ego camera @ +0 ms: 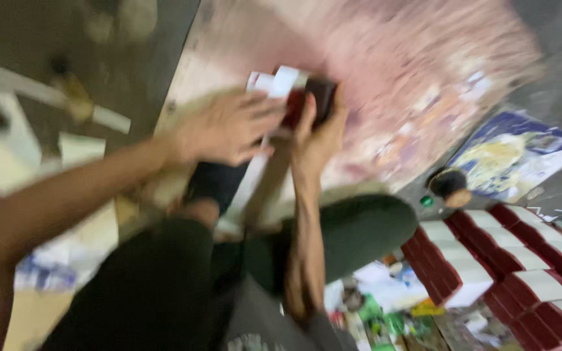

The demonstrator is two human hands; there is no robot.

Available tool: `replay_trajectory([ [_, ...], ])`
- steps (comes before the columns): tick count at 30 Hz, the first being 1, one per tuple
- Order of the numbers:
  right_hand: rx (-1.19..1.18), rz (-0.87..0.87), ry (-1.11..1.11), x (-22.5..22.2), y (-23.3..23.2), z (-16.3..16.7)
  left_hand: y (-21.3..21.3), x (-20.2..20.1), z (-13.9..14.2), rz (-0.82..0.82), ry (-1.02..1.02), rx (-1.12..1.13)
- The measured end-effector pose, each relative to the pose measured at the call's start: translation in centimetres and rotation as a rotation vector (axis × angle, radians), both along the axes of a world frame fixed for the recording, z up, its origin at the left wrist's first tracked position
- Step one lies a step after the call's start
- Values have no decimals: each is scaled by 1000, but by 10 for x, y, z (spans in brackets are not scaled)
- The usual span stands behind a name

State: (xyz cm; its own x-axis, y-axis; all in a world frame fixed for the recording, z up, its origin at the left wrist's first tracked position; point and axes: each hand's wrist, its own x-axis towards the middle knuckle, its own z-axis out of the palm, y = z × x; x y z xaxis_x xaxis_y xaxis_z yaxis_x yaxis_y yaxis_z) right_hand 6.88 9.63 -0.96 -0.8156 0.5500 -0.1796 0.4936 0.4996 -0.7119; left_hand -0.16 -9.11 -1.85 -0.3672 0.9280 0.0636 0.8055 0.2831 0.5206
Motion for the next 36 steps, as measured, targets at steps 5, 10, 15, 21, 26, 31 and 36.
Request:
replay_trajectory([
  [5,114,119,343,7,5,5,-6,7,8,160,-77,13],
  [10,627,366,132,-5,24,-8,19,21,30,391,-10,-4],
  [15,607,296,186,-12,67,5,53,36,44,783,-749,162],
  [21,8,265,188,16,33,18,88,8,52,760,-1293,176],
  [26,-304,12,99,26,32,33,66,-19,81,463,-305,217],
  [31,-658,92,176,31,26,44,22,-28,90,190,-263,-65],
  [36,-834,-19,147,30,20,52,5,-19,98,912,-1227,347],
])
